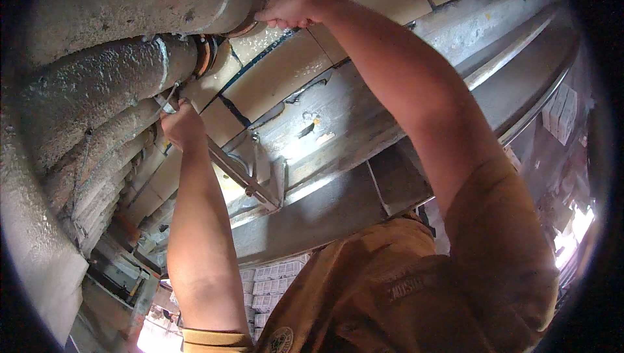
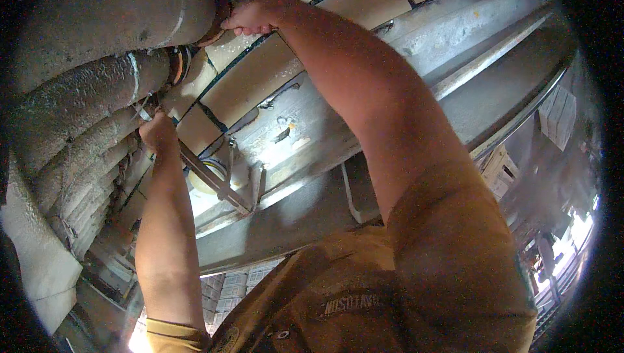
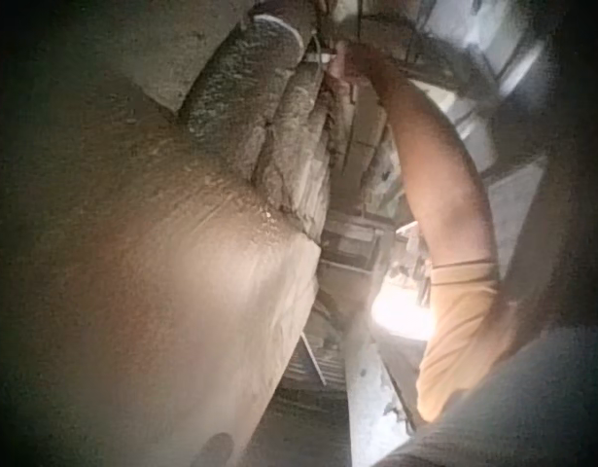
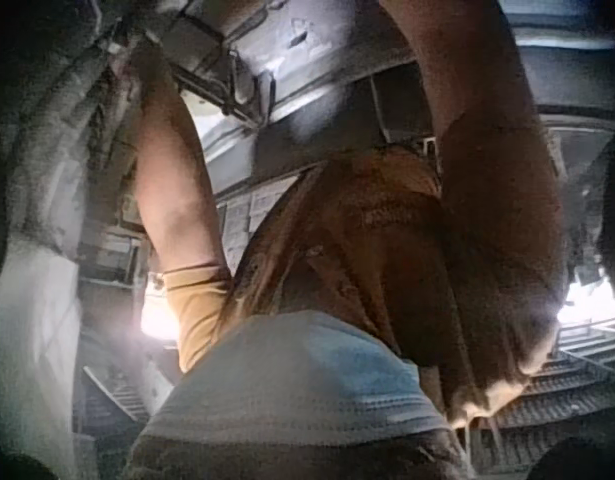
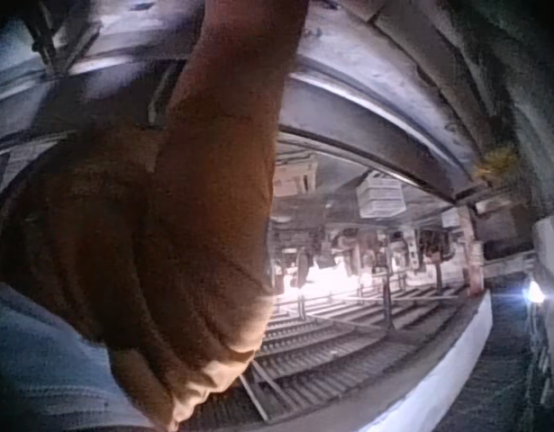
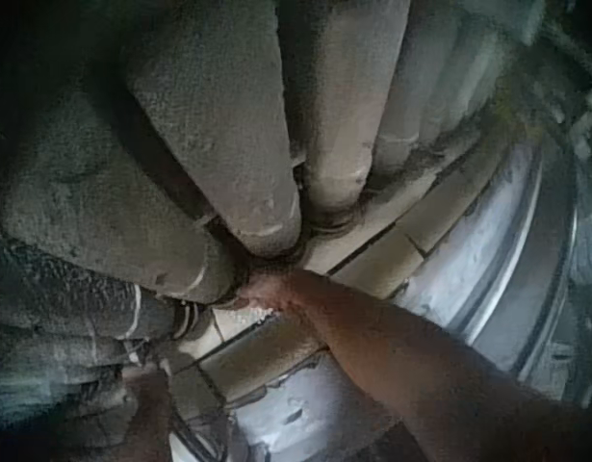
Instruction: The person uses a wrench to tighten bolts on a large industrial machine with cylindrical components. They repeatedly reach into the machine, adjust fasteners, and reposition their hands to access different sections.
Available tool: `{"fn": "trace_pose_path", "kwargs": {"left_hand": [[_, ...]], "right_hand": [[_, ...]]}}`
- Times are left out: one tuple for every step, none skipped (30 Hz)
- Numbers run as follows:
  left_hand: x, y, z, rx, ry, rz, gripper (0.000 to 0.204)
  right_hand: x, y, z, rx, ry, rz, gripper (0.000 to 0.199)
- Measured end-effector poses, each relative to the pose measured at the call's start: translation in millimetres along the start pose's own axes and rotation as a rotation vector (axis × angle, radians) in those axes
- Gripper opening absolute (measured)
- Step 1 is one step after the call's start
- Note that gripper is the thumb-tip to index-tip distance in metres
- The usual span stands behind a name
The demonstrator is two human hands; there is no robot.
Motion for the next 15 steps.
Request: {"fn": "trace_pose_path", "kwargs": {"left_hand": [[1, -1, 7, -0.03, 0.03, -0.001, 0.035], [-4, -3, 4, -0.072, 0.072, 0.007, 0.034], [-7, -2, 0, -0.074, 0.065, 0.029, 0.035], [-6, 2, -7, -0.074, 0.057, 0.049, 0.035], [-5, 5, -12, -0.071, 0.055, 0.062, 0.035], [-4, 2, -8, -0.066, 0.048, 0.052, 0.035], [-5, -1, -4, -0.062, 0.041, 0.042, 0.036], [-6, -3, -1, -0.06, 0.034, 0.035, 0.036], [-4, -1, -4, -0.047, 0.033, 0.027, 0.037], [-1, 5, -10, -0.036, 0.031, 0.02, 0.037], [2, 9, -12, -0.023, 0.027, 0.013, 0.037], [3, 10, -11, -0.026, 0.042, 0.014, 0.037], [4, 11, -9, -0.029, 0.056, 0.015, 0.037], [4, 10, -11, -0.042, 0.074, 0.016, 0.036], [2, 9, -10, -0.039, 0.078, 0.035, 0.036]], "right_hand": [[2, -1, 3, -0.064, -0.049, 0.024, 0.044], [7, -10, 4, -0.141, -0.001, 0.273, 0.045], [20, -22, 2, -0.19, 0.02, 0.311, 0.046], [30, -35, 0, -0.237, 0.042, 0.35, 0.046], [37, -41, 2, -0.275, 0.07, 0.393, 0.047], [41, -42, 9, -0.332, 0.031, 0.495, 0.045], [48, -41, 13, -0.389, -0.009, 0.596, 0.043], [53, -41, 14, -0.446, -0.052, 0.694, 0.041], [58, -35, 16, -0.373, 0.084, 0.706, 0.039], [65, -27, 16, -0.298, 0.22, 0.713, 0.037], [70, -17, 18, -0.224, 0.352, 0.719, 0.034], [69, -16, 14, -0.306, 0.328, 0.841, 0.037], [68, -15, 9, -0.388, 0.289, 0.962, 0.04], [71, -11, 7, -0.319, 0.37, 0.975, 0.039], [75, -9, 6, -0.25, 0.449, 0.987, 0.039]]}}
Point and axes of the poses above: each hand's wrist, its own y-axis towards the middle knuckle, its own x-axis out of the palm, z = x × y, the point moved 6 cm from there along y, towards the middle knuckle, and after that the axes turned 6 degrees about -x, right-handed, at the moved point
